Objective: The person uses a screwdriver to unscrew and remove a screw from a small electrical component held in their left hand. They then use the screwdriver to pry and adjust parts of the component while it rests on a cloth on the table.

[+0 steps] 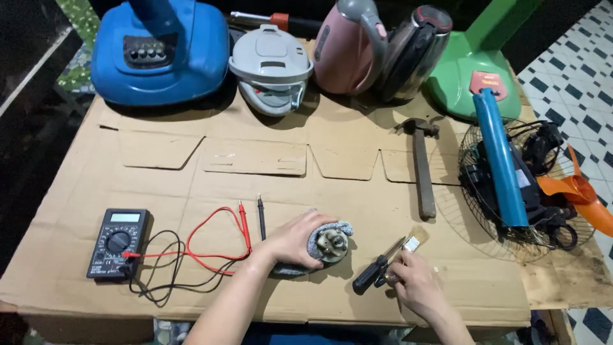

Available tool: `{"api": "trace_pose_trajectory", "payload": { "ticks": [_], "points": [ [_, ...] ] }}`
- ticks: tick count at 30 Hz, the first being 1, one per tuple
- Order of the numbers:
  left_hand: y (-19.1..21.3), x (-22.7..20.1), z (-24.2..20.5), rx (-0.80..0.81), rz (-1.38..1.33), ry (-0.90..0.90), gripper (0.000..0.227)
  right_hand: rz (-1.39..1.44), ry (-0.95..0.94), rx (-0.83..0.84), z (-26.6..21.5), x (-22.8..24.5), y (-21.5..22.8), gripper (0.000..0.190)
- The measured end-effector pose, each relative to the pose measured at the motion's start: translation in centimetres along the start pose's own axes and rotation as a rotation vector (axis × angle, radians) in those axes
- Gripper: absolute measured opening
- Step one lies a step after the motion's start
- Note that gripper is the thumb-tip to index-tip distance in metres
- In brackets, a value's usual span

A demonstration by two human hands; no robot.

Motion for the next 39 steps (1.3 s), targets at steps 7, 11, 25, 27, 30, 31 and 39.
{"api": "trace_pose_trajectory", "payload": {
  "ticks": [7, 11, 25, 27, 30, 31, 39],
  "points": [
    [-0.4, 0.3, 0.1, -0.014, 0.006, -0.005, 0.097, -0.035, 0.388, 0.046, 4.5, 4.5, 0.8, 0.025],
    [-0.5, 0.5, 0.2, -0.024, 0.027, 0.018, 0.098, -0.067, 0.323, 0.05, 4.7, 4.4, 0.9, 0.035],
    [-0.3, 0.2, 0.1, -0.019, 0.044, -0.028, 0.1, -0.43, 0.181, 0.023, -0.5, 1.0, -0.7, 0.051],
    [-0.4, 0.1, 0.0, -0.04, 0.046, -0.066, 0.097, -0.398, 0.338, 0.047, 0.1, 1.1, 0.2, 0.016],
    [0.2, -0.5, -0.1, -0.035, 0.039, -0.051, 0.094, -0.291, 0.094, 0.124, 0.9, 0.3, 3.1, 0.01],
    [0.1, -0.5, -0.2, -0.035, 0.035, -0.046, 0.094, -0.29, 0.096, 0.13, 0.3, 0.7, 4.0, 0.01],
    [0.1, -0.6, -0.1, -0.004, 0.081, -0.01, 0.097, 0.582, 0.269, -0.535, 1.2, 9.9, 9.4, 0.01]
  ]
}}
Point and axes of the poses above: each hand's wrist, its own z-axis towards the middle knuckle, its own y-axis out of the back of the hand, x = y × z, the point moved 4 cm from there along z, towards the middle knuckle, and after that the axes turned 13 degrees about y, right-handed, at the moved point
